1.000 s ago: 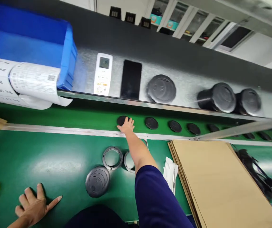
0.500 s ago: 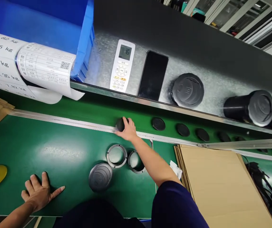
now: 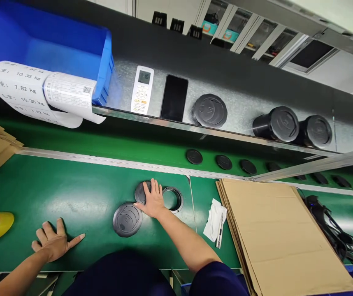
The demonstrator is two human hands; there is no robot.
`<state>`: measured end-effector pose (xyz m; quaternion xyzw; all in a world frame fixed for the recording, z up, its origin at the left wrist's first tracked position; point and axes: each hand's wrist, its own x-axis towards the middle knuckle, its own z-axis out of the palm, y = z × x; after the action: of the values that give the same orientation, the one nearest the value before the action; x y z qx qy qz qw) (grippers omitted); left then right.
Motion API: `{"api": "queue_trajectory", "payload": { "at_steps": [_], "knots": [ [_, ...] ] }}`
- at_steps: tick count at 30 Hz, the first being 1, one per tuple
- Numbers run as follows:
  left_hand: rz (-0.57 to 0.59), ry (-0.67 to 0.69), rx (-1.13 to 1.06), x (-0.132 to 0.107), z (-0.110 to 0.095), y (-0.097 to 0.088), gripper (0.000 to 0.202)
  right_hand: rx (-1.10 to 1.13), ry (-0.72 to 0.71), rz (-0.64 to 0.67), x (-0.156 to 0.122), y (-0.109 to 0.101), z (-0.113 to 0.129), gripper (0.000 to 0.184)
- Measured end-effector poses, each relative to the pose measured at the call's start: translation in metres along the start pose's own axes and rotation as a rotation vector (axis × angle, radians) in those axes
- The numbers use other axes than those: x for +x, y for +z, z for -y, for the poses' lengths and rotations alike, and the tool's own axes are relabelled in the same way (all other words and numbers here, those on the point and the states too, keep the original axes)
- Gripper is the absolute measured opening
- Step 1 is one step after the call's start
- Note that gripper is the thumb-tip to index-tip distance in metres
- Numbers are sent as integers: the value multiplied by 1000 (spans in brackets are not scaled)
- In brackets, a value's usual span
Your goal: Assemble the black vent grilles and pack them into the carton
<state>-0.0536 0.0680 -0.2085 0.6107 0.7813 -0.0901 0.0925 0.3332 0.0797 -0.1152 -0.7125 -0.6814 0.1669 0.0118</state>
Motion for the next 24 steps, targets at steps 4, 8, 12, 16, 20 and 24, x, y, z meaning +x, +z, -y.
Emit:
{"api": "queue_trajectory", "payload": {
  "at_steps": [4,8,12,16,20,24],
  "knots": [
    [5,-2,-3,2,2,2,133,-40,2,-110,2,-18,11,91],
    [-21,-5,20,2,2,4,130,-87,9,-294,16,-27,24,74],
    [-37,-10,17,-1,0,5,130,-42,47,-115,33,-2,27,73],
    [-111,14,8,-6,1,9,127,14,47,-149,56,4,9,78],
    [-122,30,2,-8,5,12,125,64,253,-375,96,-34,-51,74],
    [-109,-8,-5,-9,5,16,120,44,555,-393,133,-77,-145,78]
  ]
}}
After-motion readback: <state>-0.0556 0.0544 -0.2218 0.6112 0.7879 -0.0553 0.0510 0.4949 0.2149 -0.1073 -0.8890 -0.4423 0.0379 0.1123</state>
